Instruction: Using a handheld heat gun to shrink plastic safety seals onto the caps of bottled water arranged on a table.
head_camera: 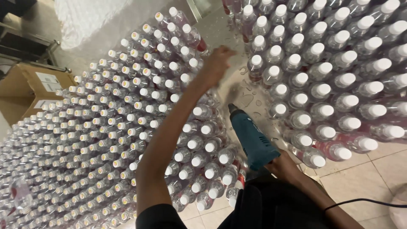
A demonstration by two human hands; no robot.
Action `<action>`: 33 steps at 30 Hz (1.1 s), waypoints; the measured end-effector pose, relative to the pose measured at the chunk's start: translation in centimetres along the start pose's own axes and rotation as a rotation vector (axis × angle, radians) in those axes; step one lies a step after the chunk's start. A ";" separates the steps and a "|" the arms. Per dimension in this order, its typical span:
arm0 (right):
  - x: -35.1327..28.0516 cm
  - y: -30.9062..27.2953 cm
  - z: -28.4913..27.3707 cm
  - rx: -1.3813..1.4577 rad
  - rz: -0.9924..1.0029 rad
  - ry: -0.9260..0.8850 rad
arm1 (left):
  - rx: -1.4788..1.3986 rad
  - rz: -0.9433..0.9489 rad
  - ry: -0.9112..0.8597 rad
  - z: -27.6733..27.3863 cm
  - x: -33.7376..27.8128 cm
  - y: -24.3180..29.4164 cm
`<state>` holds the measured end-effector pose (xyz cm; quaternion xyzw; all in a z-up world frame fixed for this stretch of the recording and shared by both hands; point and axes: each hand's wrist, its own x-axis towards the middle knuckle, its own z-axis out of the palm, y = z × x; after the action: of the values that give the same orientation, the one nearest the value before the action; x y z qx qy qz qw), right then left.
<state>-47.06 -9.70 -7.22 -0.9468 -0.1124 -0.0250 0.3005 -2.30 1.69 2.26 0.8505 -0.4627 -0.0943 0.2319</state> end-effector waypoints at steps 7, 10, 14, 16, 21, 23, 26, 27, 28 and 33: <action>-2.8 -0.3 -0.3 0.475 0.500 -0.048 | 0.163 0.367 -0.012 3.1 2.2 8.3; -2.3 -0.4 -0.4 0.461 0.491 -0.044 | 0.216 0.251 -0.051 3.0 1.9 7.5; -2.6 -0.9 0.1 0.471 0.491 -0.046 | -0.110 -0.185 -0.189 0.7 -0.5 6.8; -3.1 -0.9 0.1 0.471 0.487 -0.062 | -0.194 -0.304 -0.218 0.7 -1.8 6.3; -2.9 -1.7 0.9 0.484 0.480 -0.061 | 0.133 -0.118 -0.223 0.1 -3.8 6.4; -2.5 -1.5 0.8 0.479 0.474 -0.052 | 0.143 -0.089 -0.250 1.2 -4.0 5.3; -3.1 -0.9 0.8 0.471 0.475 -0.053 | 0.044 -0.063 -0.282 -0.2 -4.7 6.2; -3.4 -0.7 0.9 0.470 0.481 -0.052 | -0.055 -0.057 -0.286 -1.2 -4.9 6.9; -5.1 0.4 0.8 0.469 0.486 -0.050 | -0.058 -0.054 -0.289 -1.0 -5.0 6.6; -9.4 2.3 0.9 0.458 0.486 -0.050 | -0.136 -0.009 -0.218 -0.6 -5.1 5.1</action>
<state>-55.67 -12.88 -10.36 -0.8540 0.1068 0.0963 0.5000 -8.64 3.77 4.99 0.8196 -0.4737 -0.2183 0.2369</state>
